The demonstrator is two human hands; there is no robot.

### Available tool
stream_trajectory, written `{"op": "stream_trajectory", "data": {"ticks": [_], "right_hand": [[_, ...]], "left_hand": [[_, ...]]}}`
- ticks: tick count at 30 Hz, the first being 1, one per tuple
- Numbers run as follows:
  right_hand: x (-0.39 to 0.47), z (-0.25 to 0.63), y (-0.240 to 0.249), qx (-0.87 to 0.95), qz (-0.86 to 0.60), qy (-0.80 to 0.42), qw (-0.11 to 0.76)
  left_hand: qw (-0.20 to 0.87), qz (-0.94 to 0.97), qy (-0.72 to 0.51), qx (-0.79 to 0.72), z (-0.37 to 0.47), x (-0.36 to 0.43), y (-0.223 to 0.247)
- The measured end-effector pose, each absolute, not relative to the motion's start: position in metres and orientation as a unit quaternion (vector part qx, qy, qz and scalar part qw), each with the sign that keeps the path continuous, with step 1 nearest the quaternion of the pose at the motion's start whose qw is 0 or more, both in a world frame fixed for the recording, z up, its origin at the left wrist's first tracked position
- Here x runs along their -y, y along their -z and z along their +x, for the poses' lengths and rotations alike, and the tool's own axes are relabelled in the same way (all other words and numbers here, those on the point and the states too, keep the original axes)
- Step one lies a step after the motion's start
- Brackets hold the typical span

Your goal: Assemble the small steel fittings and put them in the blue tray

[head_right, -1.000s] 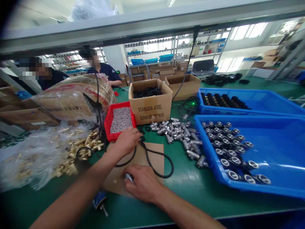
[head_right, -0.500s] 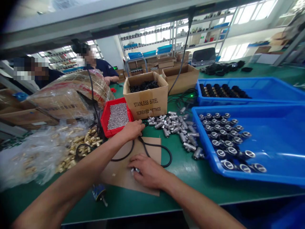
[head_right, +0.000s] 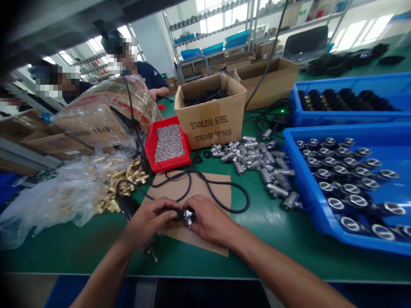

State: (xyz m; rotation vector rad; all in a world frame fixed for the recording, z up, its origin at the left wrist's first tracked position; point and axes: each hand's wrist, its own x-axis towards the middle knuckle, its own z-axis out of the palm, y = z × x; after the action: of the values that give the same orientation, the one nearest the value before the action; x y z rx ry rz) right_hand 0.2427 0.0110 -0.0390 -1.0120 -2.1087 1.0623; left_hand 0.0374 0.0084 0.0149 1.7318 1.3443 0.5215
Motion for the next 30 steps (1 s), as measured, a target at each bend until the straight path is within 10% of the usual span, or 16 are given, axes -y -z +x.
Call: {"op": "stream_trajectory", "data": {"ticks": [30], "right_hand": [[-0.004,0.235,0.055,0.789,-0.361,-0.423,0.262]], "left_hand": [[0.357,0.75,-0.173,-0.53,0.036,0.023,0.01]]}}
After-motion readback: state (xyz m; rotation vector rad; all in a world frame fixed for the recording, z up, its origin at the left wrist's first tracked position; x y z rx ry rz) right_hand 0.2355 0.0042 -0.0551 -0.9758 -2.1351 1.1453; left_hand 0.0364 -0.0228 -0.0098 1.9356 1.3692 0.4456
